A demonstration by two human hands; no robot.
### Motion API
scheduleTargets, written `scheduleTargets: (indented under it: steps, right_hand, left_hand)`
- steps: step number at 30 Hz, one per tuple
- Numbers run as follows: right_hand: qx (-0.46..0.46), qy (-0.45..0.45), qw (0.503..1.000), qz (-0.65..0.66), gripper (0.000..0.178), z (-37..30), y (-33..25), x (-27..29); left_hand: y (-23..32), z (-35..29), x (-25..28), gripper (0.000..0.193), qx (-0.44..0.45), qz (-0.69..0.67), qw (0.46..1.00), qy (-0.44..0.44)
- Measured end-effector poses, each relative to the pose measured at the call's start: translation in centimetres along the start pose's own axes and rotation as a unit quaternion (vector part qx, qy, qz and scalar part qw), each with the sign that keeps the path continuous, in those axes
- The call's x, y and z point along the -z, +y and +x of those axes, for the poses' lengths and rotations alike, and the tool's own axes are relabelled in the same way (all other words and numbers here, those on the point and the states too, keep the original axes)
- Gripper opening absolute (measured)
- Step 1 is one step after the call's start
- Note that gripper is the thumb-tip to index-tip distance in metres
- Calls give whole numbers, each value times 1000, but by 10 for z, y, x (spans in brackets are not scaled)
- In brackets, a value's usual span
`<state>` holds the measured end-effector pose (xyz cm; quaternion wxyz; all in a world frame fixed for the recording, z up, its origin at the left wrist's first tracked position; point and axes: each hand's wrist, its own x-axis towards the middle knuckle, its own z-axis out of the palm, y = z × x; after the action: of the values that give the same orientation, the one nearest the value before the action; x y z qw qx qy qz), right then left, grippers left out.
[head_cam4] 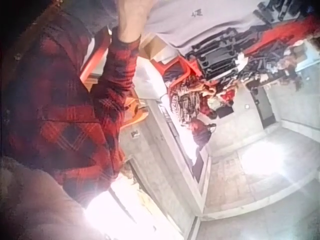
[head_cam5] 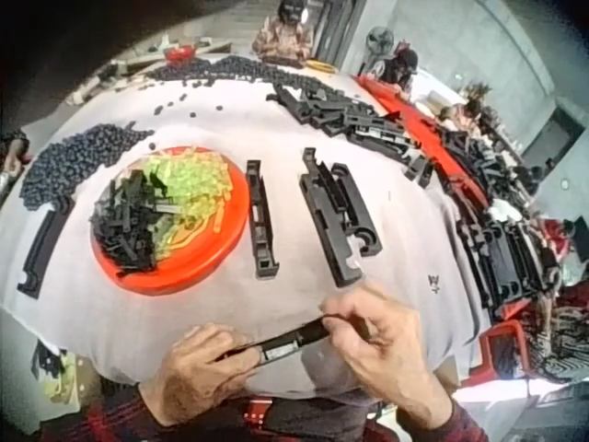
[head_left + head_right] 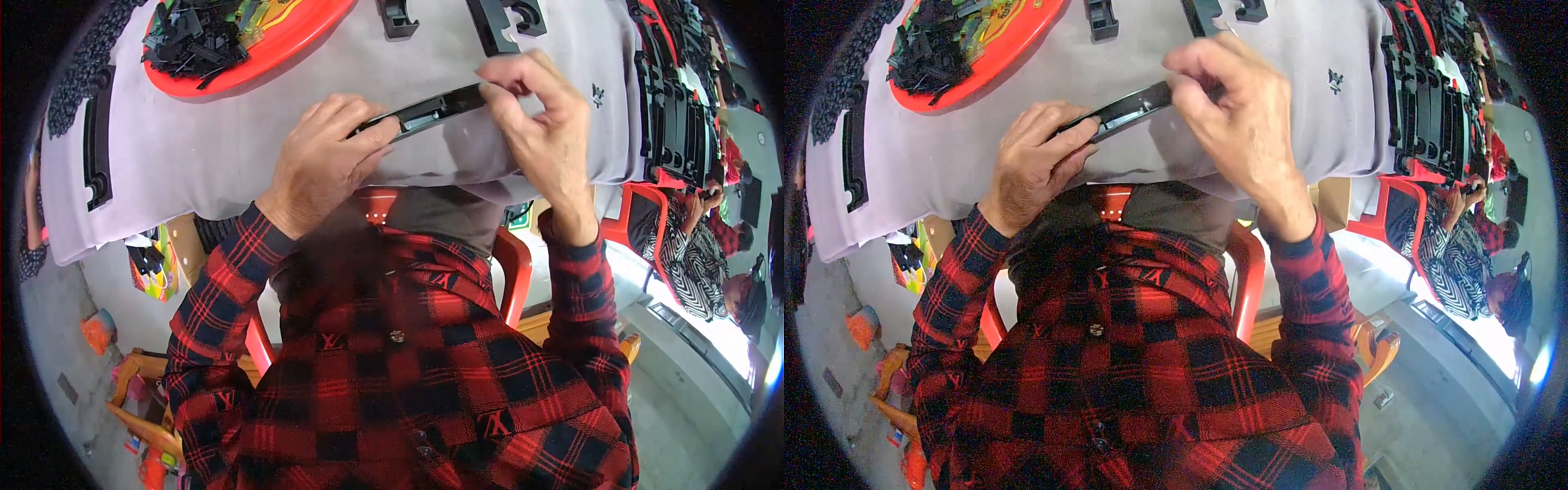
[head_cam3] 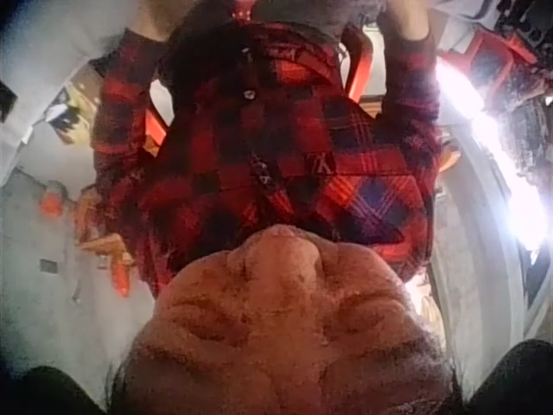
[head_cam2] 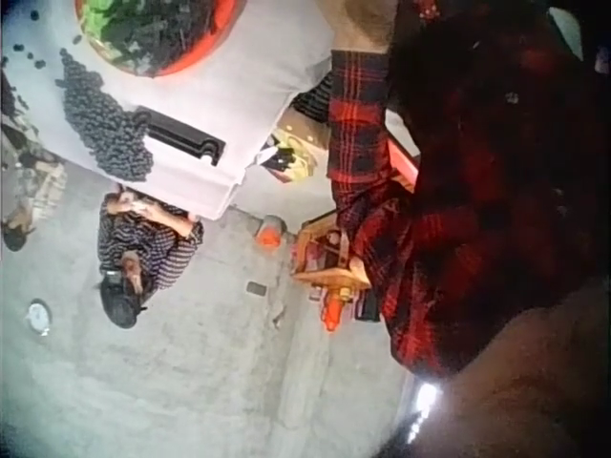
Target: The person assembles plastic level tools by inserting level vials and small plastic pieces into the housings by hand.
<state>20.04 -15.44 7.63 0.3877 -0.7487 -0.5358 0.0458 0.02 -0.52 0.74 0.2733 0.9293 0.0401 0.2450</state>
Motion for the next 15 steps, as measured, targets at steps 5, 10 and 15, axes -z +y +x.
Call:
scheduleTargets:
  steps: [5, 10, 15]
  right_hand:
    - [-127, -23, 988, 90, 13, -31, -7, -14]
    - [-123, -13, 991, 52, 18, -32, -12, -25]
    - [-49, -7, 999, -22, 21, -36, -12, -28]
  left_hand:
    - [-1, 1, -5, 31, -19, -5, 999, 31]
    - [3, 2, -3, 31, -5, -1, 1000, 21]
    - [4, 0, -3, 32, 2, 13, 1000, 13]
